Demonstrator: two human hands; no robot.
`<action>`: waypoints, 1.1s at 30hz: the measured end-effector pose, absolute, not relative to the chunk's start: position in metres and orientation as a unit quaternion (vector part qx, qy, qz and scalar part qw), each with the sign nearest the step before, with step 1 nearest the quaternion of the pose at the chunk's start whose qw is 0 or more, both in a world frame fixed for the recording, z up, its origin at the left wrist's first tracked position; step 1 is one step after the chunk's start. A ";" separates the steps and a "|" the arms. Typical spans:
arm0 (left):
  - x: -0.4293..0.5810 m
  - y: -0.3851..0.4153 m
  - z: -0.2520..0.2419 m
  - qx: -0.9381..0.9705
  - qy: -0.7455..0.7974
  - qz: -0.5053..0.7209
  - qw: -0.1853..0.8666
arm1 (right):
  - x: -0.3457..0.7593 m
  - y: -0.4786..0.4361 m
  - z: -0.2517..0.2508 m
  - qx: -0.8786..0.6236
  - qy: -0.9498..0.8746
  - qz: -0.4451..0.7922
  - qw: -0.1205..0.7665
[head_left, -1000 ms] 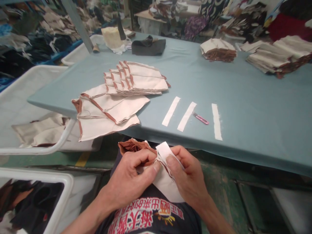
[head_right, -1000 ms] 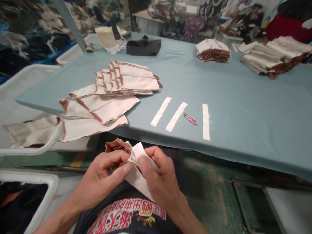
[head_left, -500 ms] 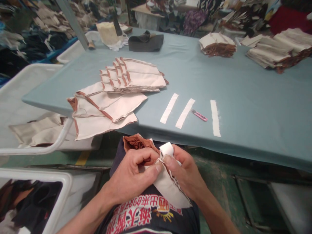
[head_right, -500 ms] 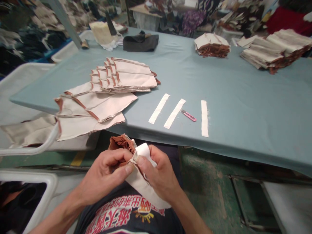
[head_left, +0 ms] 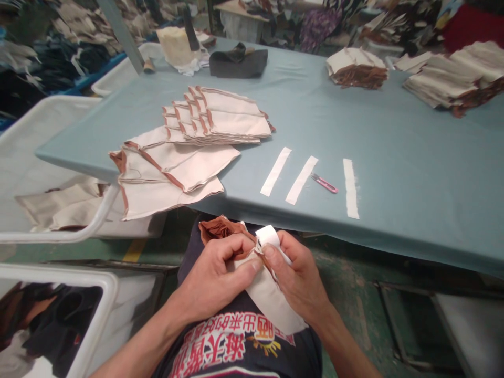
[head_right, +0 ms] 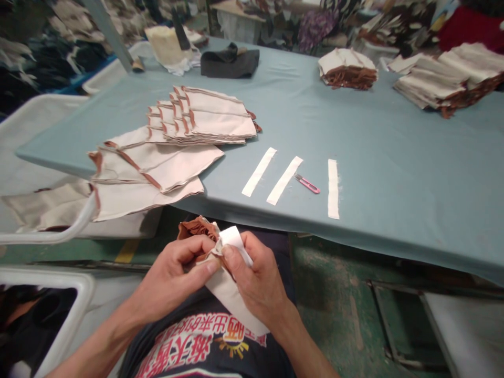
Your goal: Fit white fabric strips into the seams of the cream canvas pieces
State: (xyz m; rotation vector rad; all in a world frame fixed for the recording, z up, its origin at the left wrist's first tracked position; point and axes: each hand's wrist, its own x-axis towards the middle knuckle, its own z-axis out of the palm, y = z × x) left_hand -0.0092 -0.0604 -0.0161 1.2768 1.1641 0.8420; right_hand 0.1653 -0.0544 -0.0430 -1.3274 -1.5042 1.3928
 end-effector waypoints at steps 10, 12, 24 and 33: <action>-0.010 -0.069 -0.027 0.501 0.541 0.412 0.536 | 0.142 -0.066 -0.047 -0.579 -0.580 0.416 0.395; -0.011 -0.073 -0.031 0.491 0.561 0.409 0.526 | 0.138 -0.070 -0.052 -0.585 -0.567 0.411 0.409; -0.026 -0.090 -0.046 0.434 0.566 0.426 0.557 | 0.146 -0.081 -0.064 -0.532 -0.593 0.441 0.413; -0.026 -0.086 -0.033 0.534 0.601 0.409 0.431 | 0.150 -0.080 -0.048 -0.443 -0.740 0.290 0.414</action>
